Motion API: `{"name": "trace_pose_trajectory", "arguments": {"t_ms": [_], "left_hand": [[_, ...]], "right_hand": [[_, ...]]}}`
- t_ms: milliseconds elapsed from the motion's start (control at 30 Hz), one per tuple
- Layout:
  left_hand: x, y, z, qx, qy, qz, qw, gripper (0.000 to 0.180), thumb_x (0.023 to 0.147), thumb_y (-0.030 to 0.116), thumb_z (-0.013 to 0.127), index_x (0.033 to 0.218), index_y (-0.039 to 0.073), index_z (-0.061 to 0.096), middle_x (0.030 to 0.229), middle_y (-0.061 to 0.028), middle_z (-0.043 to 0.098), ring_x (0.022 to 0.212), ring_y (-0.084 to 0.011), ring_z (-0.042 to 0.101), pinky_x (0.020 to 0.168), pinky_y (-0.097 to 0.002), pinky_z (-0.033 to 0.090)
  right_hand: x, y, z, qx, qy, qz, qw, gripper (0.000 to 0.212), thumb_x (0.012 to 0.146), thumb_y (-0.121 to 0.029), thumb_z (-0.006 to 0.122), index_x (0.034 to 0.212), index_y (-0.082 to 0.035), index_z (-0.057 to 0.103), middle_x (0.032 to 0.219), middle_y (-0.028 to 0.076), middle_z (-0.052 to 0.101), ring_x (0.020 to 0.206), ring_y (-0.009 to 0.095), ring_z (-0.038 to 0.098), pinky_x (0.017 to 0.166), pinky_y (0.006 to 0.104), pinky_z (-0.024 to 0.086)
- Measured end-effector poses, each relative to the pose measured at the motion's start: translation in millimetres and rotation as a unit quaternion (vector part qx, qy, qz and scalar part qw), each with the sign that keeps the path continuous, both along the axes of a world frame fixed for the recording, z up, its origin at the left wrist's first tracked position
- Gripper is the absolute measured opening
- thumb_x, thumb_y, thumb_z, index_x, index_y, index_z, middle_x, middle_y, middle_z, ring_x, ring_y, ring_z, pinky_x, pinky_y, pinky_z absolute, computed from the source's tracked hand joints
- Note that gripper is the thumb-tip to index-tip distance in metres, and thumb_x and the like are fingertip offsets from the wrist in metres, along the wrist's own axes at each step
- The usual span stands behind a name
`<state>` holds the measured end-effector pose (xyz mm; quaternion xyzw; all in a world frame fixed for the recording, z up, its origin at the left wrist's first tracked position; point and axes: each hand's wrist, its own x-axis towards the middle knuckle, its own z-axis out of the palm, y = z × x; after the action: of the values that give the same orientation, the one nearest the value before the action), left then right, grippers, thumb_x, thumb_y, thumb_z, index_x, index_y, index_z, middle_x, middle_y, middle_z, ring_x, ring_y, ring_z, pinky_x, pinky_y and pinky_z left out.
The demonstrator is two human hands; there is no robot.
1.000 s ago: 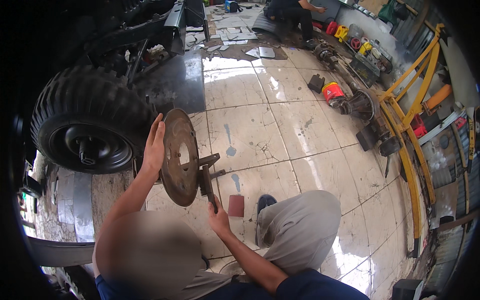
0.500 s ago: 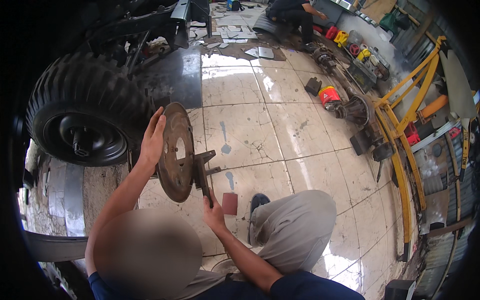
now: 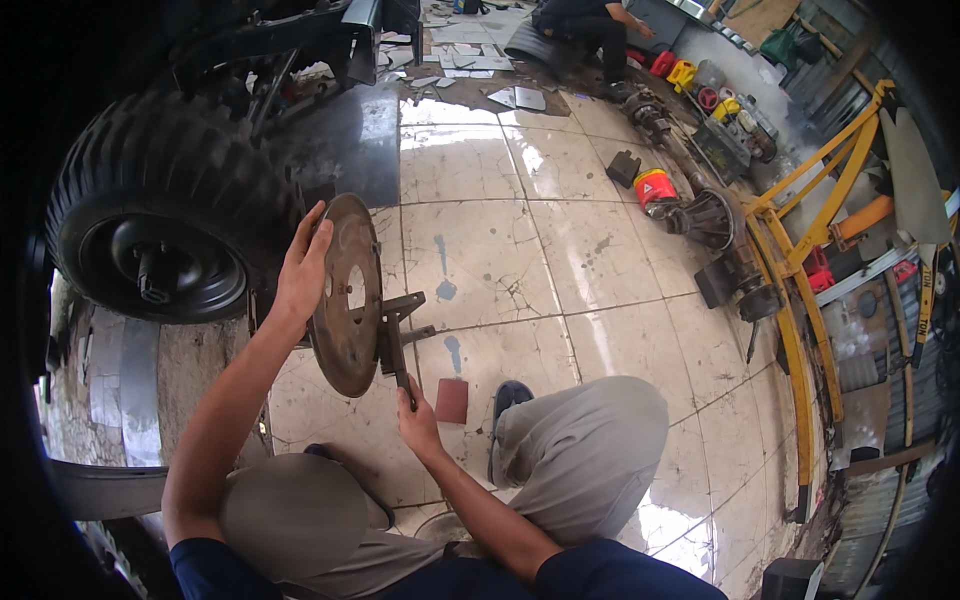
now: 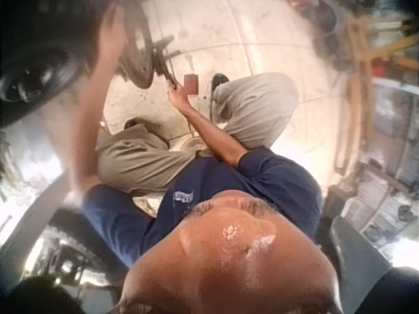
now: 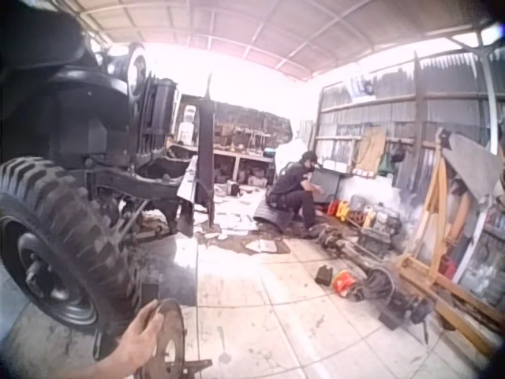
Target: The person sits on the floor and uses a wire brush to clean a brake assembly. They scrub the caliper and backing plate, then attach the assembly to a brake drum and continue scrubbing the drum surface.
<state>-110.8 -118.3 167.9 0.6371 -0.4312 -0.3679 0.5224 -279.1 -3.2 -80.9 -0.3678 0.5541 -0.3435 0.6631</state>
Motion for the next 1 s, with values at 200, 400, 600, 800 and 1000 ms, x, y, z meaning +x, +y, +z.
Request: {"name": "trace_pose_trajectory", "arguments": {"t_ms": [200, 400, 600, 800, 1000], "left_hand": [[-1.6, -3.1, -3.6, 0.010, -0.023, 0.000, 1.000, 0.064, 0.102, 0.045, 0.050, 0.152, 0.009, 0.035, 0.148, -0.0144, 0.047, 0.138, -0.0240, 0.042, 0.114, -0.0335, 0.029], [3.0, -3.8, -7.2, -0.004, -0.028, 0.001, 1.000, 0.063, 0.102, 0.045, 0.050, 0.152, 0.010, 0.036, 0.147, -0.0140, 0.047, 0.138, -0.0239, 0.043, 0.114, -0.0343, 0.030], [5.7, 0.7, -3.9, 0.009, -0.006, 0.002, 1.000, 0.063, 0.102, 0.044, 0.051, 0.152, 0.009, 0.036, 0.147, -0.0131, 0.048, 0.136, -0.0234, 0.044, 0.114, -0.0335, 0.030], [8.8, 1.1, -5.2, -0.009, -0.010, -0.007, 1.000, 0.062, 0.102, 0.043, 0.051, 0.152, 0.010, 0.035, 0.146, -0.0137, 0.049, 0.135, -0.0235, 0.045, 0.113, -0.0333, 0.030], [9.1, 3.0, -3.3, 0.009, -0.045, 0.007, 0.999, 0.061, 0.102, 0.041, 0.051, 0.152, 0.011, 0.035, 0.145, -0.0143, 0.049, 0.135, -0.0240, 0.045, 0.113, -0.0341, 0.031]], "right_hand": [[-0.9, 0.2, -2.5, -0.010, 0.039, 0.005, 0.999, 0.052, 0.104, -0.036, 0.050, 0.150, -0.012, 0.042, 0.067, -0.003, 0.048, 0.053, 0.007, 0.044, 0.048, 0.0271, 0.039], [4.5, -6.8, 14.3, -0.036, -0.012, -0.005, 0.999, 0.053, 0.104, -0.037, 0.050, 0.150, -0.011, 0.042, 0.065, -0.004, 0.047, 0.055, 0.006, 0.045, 0.049, 0.0265, 0.039], [5.5, -1.6, 16.4, -0.016, -0.017, -0.012, 1.000, 0.054, 0.104, -0.038, 0.050, 0.150, -0.012, 0.042, 0.064, -0.003, 0.048, 0.055, 0.006, 0.046, 0.051, 0.0257, 0.039], [12.4, 9.7, 12.9, 0.014, 0.005, -0.026, 1.000, 0.054, 0.104, -0.040, 0.050, 0.149, -0.011, 0.043, 0.063, -0.003, 0.047, 0.053, 0.006, 0.045, 0.050, 0.0258, 0.040], [13.8, 9.2, 29.7, 0.084, -0.084, -0.054, 0.991, 0.052, 0.104, -0.038, 0.049, 0.149, -0.012, 0.043, 0.063, -0.005, 0.046, 0.053, 0.006, 0.044, 0.048, 0.0255, 0.040]]}}
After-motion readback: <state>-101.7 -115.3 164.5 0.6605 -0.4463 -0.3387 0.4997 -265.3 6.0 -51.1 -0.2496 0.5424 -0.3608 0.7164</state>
